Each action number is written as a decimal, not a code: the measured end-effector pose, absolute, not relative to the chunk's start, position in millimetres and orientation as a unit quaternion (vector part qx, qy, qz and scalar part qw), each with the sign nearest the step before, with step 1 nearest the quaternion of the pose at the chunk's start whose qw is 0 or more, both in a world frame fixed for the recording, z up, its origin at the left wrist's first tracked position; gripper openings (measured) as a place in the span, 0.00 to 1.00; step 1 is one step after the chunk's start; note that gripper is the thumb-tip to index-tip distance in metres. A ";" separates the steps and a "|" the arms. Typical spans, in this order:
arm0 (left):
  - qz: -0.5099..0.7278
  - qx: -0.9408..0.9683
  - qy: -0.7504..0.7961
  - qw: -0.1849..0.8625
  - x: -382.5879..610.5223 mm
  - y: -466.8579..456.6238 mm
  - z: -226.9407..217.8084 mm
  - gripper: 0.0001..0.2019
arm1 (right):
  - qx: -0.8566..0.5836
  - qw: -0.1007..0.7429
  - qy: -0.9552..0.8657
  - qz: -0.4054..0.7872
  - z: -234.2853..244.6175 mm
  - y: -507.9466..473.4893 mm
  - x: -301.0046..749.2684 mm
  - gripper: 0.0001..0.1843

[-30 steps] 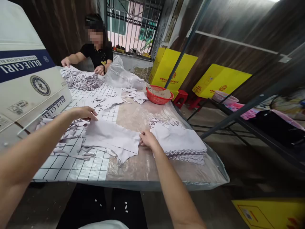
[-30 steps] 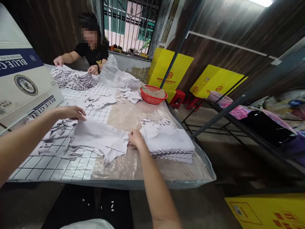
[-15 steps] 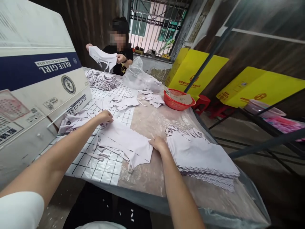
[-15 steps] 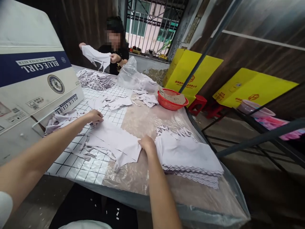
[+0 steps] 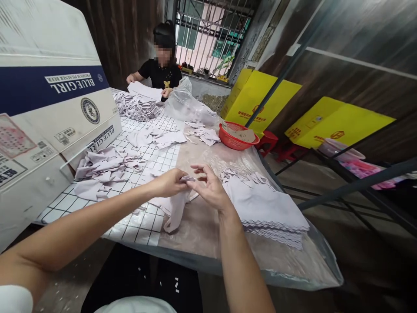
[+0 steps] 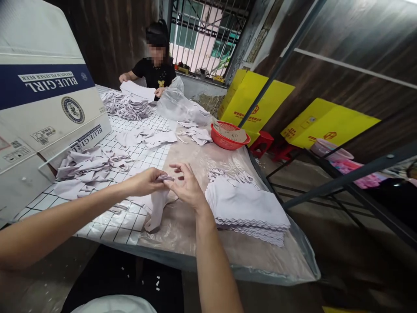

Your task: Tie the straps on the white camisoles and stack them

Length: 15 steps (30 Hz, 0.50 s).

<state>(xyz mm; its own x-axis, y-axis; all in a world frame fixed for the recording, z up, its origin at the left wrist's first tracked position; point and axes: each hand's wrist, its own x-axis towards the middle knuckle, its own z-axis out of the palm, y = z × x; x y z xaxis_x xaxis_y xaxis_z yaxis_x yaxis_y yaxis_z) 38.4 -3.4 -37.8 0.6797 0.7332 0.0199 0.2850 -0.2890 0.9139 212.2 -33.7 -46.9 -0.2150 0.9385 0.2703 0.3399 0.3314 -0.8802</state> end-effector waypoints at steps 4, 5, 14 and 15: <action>0.150 0.791 0.276 0.524 8.5 -12.0 24.4 0.15 | -0.363 0.385 -0.728 0.436 -31.0 -34.4 208.3 0.36; 0.146 0.791 0.290 0.518 2.1 -13.5 40.3 0.15 | -0.359 0.359 -0.728 0.460 -27.4 -34.3 206.4 0.32; 0.288 0.743 0.450 0.404 -37.6 30.9 95.0 0.11 | -0.454 0.257 -0.683 0.511 -24.0 -20.0 247.2 0.20; 0.312 0.728 0.468 0.392 -39.4 42.1 92.2 0.11 | -0.470 0.259 -0.692 0.483 -24.4 -12.3 254.9 0.19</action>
<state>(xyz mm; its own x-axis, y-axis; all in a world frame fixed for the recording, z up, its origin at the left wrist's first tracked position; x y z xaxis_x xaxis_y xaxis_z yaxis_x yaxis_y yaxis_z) -39.4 42.1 92.2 0.3669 0.9261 0.0875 0.4375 -0.2548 0.8624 254.9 -12.3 -24.4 -0.4251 0.9001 -0.0952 0.3999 0.0925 -0.9119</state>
